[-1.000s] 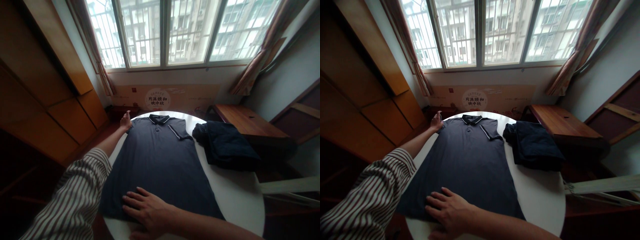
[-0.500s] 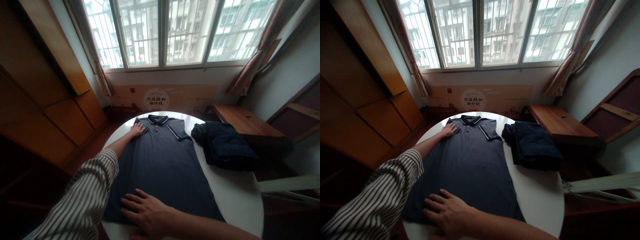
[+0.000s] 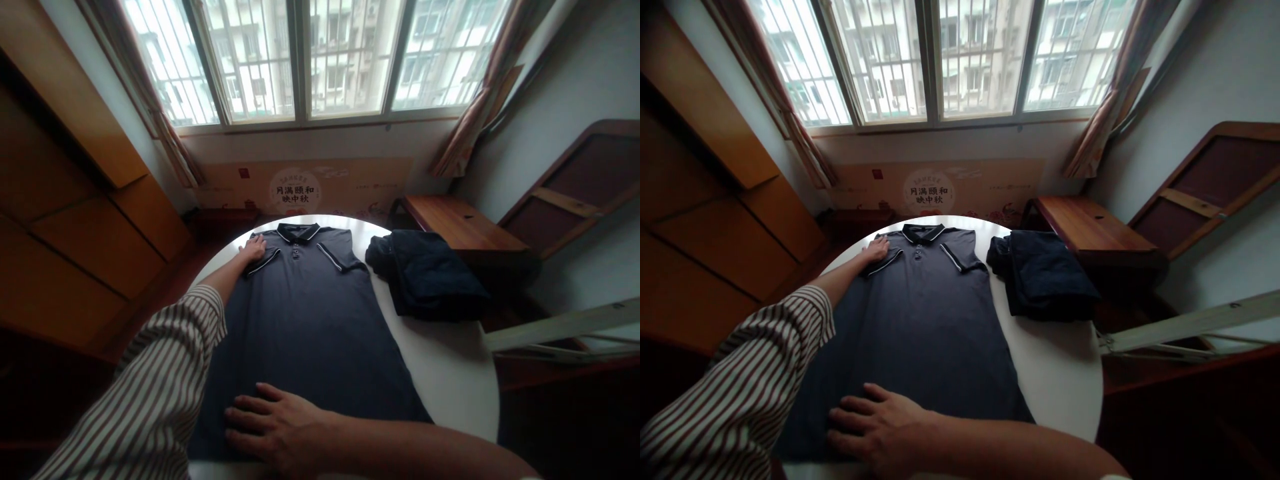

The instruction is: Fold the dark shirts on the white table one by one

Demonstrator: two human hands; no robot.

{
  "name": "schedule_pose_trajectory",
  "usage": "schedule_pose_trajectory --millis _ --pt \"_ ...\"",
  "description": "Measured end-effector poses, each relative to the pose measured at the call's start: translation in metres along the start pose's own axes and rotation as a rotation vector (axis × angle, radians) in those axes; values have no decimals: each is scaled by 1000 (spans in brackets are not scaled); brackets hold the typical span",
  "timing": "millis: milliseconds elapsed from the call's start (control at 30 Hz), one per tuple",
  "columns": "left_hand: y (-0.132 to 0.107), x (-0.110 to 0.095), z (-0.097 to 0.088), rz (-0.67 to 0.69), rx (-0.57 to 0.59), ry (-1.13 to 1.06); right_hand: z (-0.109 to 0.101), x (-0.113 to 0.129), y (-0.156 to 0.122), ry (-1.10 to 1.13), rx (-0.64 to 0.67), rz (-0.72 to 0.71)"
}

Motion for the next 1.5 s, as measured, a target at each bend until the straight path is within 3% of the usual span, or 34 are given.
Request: schedule_pose_trajectory --millis 267,433,533,700,767,933,1067,1167,1333,1500 --pt "-1 2 -3 7 -13 -8 3 1 0 -59 -26 -15" --pt "-20 -18 -17 51 -104 -39 2 -1 1 -47 -9 3" --pt "-63 -39 -11 176 -112 -44 1 -1 1 -31 3 12" --pt "-186 -60 15 557 62 32 2 0 -1 23 6 17" --pt "-226 -50 19 572 115 45 3 -1 -1 39 0 24" --pt "-294 -11 7 444 97 -16 -3 3 -1 80 27 20" --pt "-369 -4 12 638 173 -50 -17 2 -19 121 67 136" --pt "-425 3 17 825 156 -10 -22 -5 -55 90 85 299" --pt "-465 22 6 955 -51 49 -19 -6 -124 -194 35 363" --pt "-472 26 -10 972 -50 34 -24 5 -168 -429 -95 358"
Point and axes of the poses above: each hand's wrist, its own y-axis towards the middle knuckle, its own z-axis out of the palm, x = y × z, the point moved 8 cm from there along y, towards the middle knuckle, and after that the axes turned 3 degrees about -y, right-handed, at the moved point
